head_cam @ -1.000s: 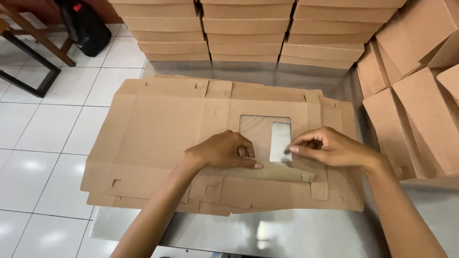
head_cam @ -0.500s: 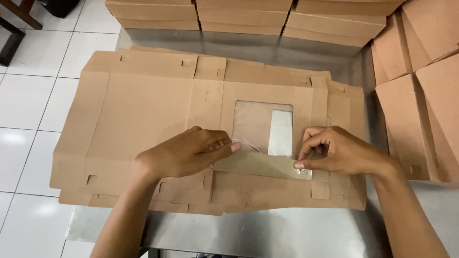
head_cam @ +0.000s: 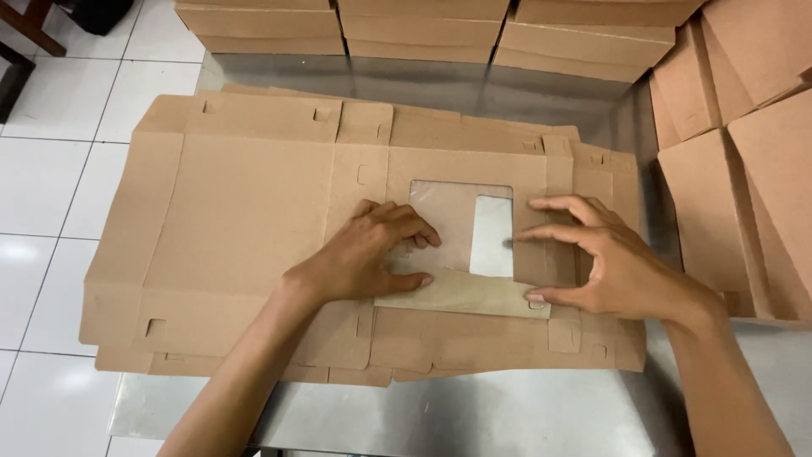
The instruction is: Assembling cardboard boxes by attaching clear plastic windows to the templates
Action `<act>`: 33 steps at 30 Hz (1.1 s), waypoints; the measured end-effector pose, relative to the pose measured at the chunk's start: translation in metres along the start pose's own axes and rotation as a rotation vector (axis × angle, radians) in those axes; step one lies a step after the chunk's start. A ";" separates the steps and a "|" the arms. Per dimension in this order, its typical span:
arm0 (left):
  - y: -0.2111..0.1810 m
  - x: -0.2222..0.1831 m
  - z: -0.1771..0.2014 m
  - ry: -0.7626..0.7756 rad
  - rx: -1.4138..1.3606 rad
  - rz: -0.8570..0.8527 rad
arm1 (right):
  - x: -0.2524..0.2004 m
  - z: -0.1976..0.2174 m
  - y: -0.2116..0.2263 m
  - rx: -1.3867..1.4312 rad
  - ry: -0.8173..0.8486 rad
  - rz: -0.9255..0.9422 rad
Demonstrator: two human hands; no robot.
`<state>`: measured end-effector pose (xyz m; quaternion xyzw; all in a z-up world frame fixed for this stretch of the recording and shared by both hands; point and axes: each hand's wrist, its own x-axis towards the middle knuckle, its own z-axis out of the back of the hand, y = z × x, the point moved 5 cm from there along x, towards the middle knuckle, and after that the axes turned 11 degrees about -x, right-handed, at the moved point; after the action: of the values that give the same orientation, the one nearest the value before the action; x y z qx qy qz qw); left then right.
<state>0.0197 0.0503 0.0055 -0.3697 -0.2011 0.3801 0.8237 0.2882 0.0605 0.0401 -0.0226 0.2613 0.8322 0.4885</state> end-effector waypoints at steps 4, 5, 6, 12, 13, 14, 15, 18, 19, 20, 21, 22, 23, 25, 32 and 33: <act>-0.002 0.001 -0.003 0.053 -0.025 -0.059 | 0.001 -0.008 -0.018 0.005 0.120 -0.102; -0.002 0.000 -0.004 0.057 -0.054 -0.082 | 0.001 -0.010 -0.020 0.008 0.159 -0.113; -0.002 -0.001 -0.005 0.062 -0.083 -0.104 | 0.002 -0.013 -0.021 0.012 0.198 -0.124; 0.010 -0.002 -0.003 0.140 -0.193 -0.102 | 0.001 -0.015 -0.017 0.007 0.218 -0.035; 0.010 -0.002 -0.001 0.140 -0.193 -0.106 | 0.002 -0.017 -0.020 0.004 0.216 -0.037; 0.009 -0.003 0.000 0.160 -0.216 -0.110 | 0.002 -0.017 -0.020 -0.009 0.190 0.019; 0.009 -0.003 0.001 0.179 -0.241 -0.113 | 0.003 -0.018 -0.019 -0.022 0.167 0.076; 0.009 -0.001 0.001 0.178 -0.213 -0.098 | 0.002 -0.017 -0.010 -0.023 0.195 0.002; 0.009 -0.001 0.000 0.174 -0.210 -0.098 | 0.003 -0.021 -0.009 -0.026 0.194 0.005; 0.010 0.000 0.000 0.166 -0.224 -0.089 | 0.004 -0.024 -0.009 -0.047 0.151 0.004; 0.011 0.000 -0.001 0.159 -0.239 -0.080 | 0.004 -0.027 -0.008 -0.065 0.110 0.001; 0.011 0.000 -0.001 0.158 -0.239 -0.079 | 0.007 -0.030 -0.002 -0.066 0.110 0.003; 0.012 0.001 -0.001 0.164 -0.241 -0.064 | 0.009 -0.033 0.001 -0.079 0.111 -0.067; 0.013 0.003 -0.001 0.168 -0.243 -0.052 | 0.013 -0.038 0.004 -0.094 0.110 -0.137; 0.015 0.009 0.000 0.170 -0.290 -0.047 | 0.025 -0.046 0.014 -0.191 0.052 -0.192; 0.016 0.010 -0.001 0.156 -0.273 -0.036 | 0.026 -0.047 0.016 -0.189 0.043 -0.218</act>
<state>0.0190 0.0641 -0.0071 -0.5029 -0.1927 0.3046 0.7856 0.2513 0.0535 -0.0012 -0.1144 0.1882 0.7945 0.5659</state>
